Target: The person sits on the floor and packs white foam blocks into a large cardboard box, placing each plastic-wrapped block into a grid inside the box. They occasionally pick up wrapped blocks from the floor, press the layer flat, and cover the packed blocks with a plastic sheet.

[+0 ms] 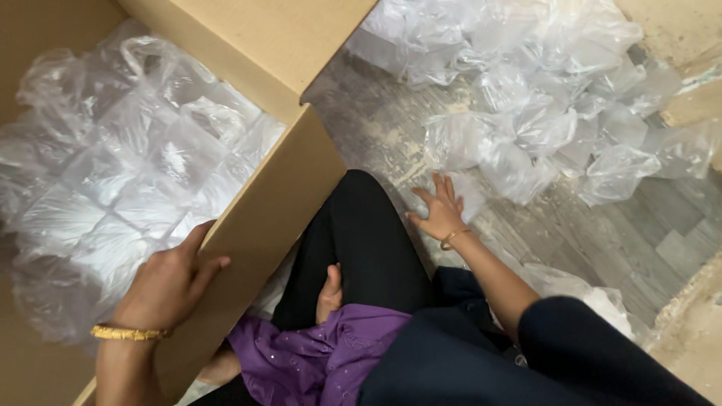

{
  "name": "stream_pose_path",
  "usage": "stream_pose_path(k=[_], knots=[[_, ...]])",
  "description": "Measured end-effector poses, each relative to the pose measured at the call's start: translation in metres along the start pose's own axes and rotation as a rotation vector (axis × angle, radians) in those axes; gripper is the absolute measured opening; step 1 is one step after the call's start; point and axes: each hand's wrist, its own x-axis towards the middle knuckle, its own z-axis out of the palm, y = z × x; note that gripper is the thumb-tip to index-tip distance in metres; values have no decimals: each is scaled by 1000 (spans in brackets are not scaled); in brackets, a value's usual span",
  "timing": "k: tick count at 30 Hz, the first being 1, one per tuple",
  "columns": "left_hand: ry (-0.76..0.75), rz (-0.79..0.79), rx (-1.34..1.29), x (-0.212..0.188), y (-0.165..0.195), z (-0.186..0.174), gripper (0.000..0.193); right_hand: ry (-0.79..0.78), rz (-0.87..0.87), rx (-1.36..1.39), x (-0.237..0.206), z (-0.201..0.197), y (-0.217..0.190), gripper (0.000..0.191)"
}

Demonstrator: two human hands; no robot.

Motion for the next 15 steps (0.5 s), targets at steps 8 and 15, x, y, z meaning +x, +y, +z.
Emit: stream_pose_path(k=[8, 15], knots=[[173, -15, 95, -7, 21, 20, 36, 198, 623, 29, 124, -110, 1, 132], [190, 103, -52, -26, 30, 31, 36, 129, 378, 3, 104, -72, -30, 121]])
